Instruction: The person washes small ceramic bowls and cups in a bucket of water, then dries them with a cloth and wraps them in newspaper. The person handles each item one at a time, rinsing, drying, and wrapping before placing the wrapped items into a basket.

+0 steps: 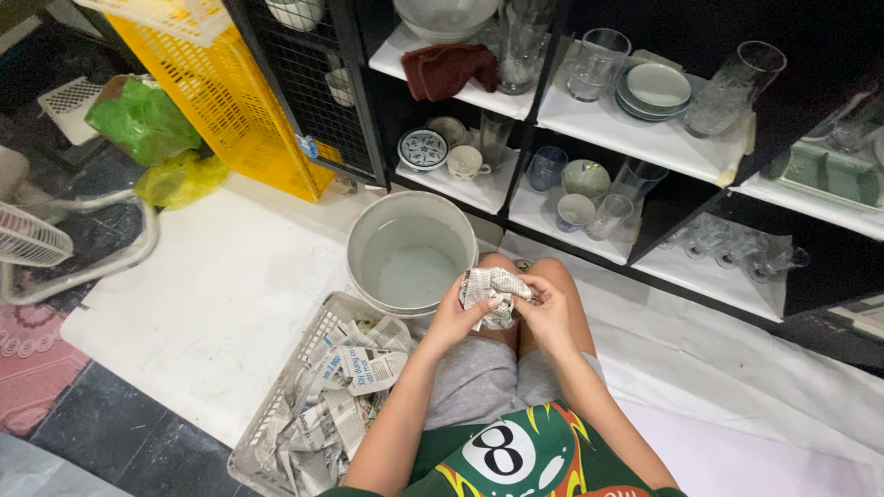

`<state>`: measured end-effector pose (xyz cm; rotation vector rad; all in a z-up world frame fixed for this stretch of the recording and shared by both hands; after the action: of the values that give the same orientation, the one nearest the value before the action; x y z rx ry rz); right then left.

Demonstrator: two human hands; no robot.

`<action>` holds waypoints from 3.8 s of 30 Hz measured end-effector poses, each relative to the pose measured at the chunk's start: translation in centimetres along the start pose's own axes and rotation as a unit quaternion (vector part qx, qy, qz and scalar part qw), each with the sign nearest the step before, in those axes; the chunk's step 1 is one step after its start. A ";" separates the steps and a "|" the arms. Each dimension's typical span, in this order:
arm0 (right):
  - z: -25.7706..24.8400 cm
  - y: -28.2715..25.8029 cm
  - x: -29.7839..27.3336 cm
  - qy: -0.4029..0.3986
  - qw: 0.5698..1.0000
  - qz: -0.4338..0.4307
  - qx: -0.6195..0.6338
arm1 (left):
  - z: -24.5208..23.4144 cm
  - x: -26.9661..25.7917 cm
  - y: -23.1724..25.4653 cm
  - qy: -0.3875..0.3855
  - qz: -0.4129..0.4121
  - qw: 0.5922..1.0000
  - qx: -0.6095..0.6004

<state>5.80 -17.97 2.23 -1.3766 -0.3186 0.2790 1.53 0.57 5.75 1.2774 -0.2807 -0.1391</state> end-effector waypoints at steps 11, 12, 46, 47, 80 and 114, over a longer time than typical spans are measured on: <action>8.5 -8.0 -1.0 -0.068 0.995 -0.013 0.068 | -1.3 -1.8 2.2 0.138 0.058 0.989 0.010; 8.3 -7.8 -0.7 -0.059 0.996 -0.014 0.058 | -1.1 -1.9 2.9 0.136 0.052 0.989 0.018; 12.7 -6.8 -0.4 -0.155 0.987 0.017 0.030 | -3.0 -4.2 4.7 0.200 0.028 0.976 -0.079; 12.2 -6.5 -0.3 -0.157 0.985 0.064 0.038 | -4.0 -4.4 6.1 0.147 0.031 0.987 -0.057; 19.4 -2.6 2.4 -0.060 0.997 -0.014 -0.051 | -7.7 -9.2 3.6 0.430 0.092 0.894 -0.086; 18.9 7.7 3.0 -0.065 0.923 0.379 0.028 | -26.5 -17.7 -21.9 -0.147 -0.550 0.519 0.638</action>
<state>1.31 1.66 -2.13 -1.3786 0.1351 1.0159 -6.80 23.28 -24.37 2.7899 0.3226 -1.5072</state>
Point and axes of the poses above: each hand's wrist, its own x-axis towards the middle knuckle, its own z-axis out of the palm, y = z × x, the point moved 6 cm from there along x, towards the middle knuckle, and after that the axes turned 13 degrees about -y, right-handed, at the moved point
